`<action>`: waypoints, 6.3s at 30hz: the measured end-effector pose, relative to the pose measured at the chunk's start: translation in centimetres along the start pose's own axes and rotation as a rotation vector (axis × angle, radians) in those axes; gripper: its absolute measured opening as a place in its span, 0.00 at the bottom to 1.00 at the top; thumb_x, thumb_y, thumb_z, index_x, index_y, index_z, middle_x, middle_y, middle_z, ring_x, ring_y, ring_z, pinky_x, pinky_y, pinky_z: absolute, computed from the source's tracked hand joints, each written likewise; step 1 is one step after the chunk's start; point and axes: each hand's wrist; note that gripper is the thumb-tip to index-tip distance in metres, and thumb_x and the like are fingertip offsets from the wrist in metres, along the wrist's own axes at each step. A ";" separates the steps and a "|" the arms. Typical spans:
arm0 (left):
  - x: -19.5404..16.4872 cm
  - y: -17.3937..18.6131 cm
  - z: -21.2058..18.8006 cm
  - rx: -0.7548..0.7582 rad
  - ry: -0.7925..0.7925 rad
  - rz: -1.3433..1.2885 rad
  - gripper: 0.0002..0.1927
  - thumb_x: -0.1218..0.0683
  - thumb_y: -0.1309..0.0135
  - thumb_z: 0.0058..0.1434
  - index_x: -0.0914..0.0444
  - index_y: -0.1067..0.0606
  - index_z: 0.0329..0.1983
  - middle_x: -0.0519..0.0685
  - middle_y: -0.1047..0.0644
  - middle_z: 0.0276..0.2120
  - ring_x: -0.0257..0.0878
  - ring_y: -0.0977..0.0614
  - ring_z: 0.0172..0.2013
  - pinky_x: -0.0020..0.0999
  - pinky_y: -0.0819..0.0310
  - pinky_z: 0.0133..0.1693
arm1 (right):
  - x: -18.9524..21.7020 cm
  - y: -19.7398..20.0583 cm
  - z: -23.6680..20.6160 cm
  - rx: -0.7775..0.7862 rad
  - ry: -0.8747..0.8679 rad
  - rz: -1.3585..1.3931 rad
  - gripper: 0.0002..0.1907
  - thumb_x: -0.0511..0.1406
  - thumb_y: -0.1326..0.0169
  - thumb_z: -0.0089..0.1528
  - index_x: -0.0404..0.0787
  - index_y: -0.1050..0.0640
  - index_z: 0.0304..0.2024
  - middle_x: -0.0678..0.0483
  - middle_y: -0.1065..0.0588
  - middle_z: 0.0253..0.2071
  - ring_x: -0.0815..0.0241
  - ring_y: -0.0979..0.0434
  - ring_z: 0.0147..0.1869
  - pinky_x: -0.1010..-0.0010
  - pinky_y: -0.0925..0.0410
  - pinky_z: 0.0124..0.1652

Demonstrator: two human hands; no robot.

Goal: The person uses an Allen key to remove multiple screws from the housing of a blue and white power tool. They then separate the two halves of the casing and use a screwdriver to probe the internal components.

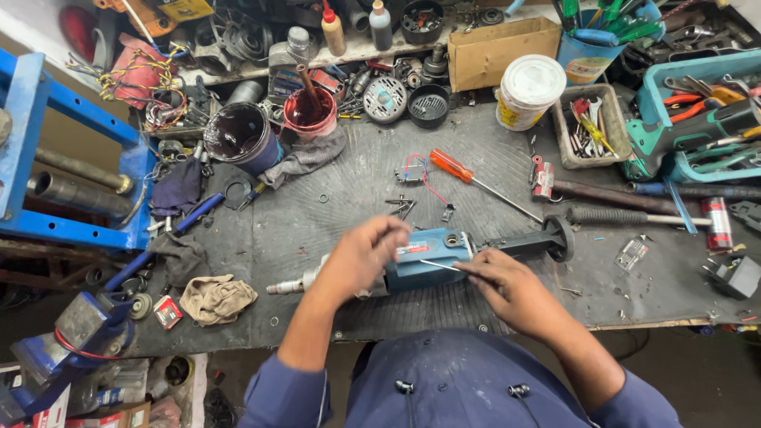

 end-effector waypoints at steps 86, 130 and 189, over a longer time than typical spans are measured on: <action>7.6 6.3 -2.4 0.226 -0.209 0.861 0.56 0.46 0.27 0.37 0.61 0.41 0.69 0.57 0.27 0.53 0.56 0.26 0.55 0.51 0.31 0.54 | 6.2 -5.6 7.1 0.201 0.046 -0.738 0.52 0.43 0.26 0.34 0.45 0.28 0.62 0.46 0.27 0.54 0.44 0.27 0.57 0.54 0.35 0.56; 11.1 13.8 -6.5 -0.030 -0.115 0.702 0.45 0.49 0.27 0.35 0.64 0.33 0.56 0.55 0.25 0.48 0.54 0.23 0.51 0.49 0.27 0.50 | 3.9 -14.8 17.4 0.650 0.248 -0.539 0.22 0.39 0.34 0.49 0.42 0.26 0.43 0.46 0.21 0.36 0.41 0.20 0.38 0.49 0.28 0.37; -2.2 4.9 -10.7 0.268 -0.604 -0.194 0.40 0.38 0.43 0.65 0.64 0.36 0.72 0.57 0.27 0.65 0.50 0.20 0.61 0.40 0.24 0.60 | 6.5 -6.6 -3.2 -0.916 0.470 -0.293 0.31 0.39 0.34 0.59 0.44 0.37 0.58 0.47 0.27 0.57 0.43 0.21 0.62 0.51 0.25 0.65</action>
Point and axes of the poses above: each hand's wrist, its own z-axis towards the middle knuckle, its own y-axis out of the back of the hand, x = y × z
